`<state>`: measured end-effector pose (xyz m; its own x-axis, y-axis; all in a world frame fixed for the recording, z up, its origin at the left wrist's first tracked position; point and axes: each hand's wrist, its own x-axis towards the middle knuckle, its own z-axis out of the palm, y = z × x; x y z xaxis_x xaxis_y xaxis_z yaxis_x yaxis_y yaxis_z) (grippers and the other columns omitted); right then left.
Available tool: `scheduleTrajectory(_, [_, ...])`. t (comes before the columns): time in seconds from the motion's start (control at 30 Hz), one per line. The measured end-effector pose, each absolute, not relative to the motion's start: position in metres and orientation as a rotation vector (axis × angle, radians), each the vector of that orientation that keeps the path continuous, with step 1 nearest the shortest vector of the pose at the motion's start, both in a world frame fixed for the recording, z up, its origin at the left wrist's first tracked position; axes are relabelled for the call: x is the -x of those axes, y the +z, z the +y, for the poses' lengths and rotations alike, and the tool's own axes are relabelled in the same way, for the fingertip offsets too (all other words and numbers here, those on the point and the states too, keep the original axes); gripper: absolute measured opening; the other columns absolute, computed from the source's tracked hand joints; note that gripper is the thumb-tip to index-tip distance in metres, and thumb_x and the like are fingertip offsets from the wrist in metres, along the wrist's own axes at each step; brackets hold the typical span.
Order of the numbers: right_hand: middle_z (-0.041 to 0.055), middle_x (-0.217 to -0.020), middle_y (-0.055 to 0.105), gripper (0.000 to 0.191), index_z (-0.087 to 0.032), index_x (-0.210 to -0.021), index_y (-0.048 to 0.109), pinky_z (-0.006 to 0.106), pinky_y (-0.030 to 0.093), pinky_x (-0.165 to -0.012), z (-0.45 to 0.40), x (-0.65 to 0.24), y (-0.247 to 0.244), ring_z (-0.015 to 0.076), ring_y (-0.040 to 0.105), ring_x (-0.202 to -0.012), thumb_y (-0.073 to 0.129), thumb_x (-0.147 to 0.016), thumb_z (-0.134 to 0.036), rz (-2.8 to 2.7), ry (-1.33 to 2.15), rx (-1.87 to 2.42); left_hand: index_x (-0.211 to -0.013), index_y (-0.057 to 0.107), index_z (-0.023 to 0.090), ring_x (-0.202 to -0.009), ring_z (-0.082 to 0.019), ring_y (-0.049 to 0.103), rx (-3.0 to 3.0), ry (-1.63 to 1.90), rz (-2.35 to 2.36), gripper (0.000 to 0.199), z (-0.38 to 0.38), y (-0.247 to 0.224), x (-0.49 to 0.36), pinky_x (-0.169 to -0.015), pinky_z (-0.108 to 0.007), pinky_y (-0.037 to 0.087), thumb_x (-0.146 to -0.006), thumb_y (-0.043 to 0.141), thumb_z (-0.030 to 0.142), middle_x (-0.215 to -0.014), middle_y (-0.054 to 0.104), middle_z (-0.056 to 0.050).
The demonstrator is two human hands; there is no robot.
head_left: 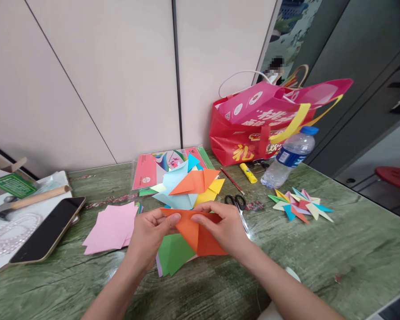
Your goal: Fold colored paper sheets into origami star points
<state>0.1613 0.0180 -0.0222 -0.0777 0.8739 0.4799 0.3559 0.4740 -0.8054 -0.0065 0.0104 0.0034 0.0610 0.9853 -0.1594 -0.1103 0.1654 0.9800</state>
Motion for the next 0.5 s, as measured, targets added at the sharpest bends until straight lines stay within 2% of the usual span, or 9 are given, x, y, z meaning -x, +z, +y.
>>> scheduleTrajectory(0.2, [0.0014, -0.07, 0.07, 0.003, -0.019, -0.072, 0.066, 0.025, 0.05, -0.061, 0.017, -0.162, -0.02, 0.0152, 0.065, -0.063, 0.066, -0.074, -0.021, -1.622, 0.606, 1.085, -0.085, 0.073, 0.014, -0.074, -0.021, 0.067, -1.051, 0.995, 1.046, 0.022, 0.007, 0.006, 0.002, -0.075, -0.035, 0.054, -0.07, 0.07, 0.03, -0.084, 0.074, -0.007])
scheduleTrajectory(0.5, [0.0011, -0.071, 0.071, 0.004, -0.02, -0.072, 0.066, 0.025, 0.051, -0.061, 0.017, -0.161, -0.02, 0.0159, 0.065, -0.064, 0.065, -0.075, -0.022, -1.532, 0.606, 1.103, -0.083, 0.074, 0.015, -0.073, -0.021, 0.066, -1.089, 0.925, 1.032, 0.022, 0.004, 0.0, -0.006, -0.078, -0.037, 0.053, -0.071, 0.067, 0.033, -0.078, 0.074, -0.006])
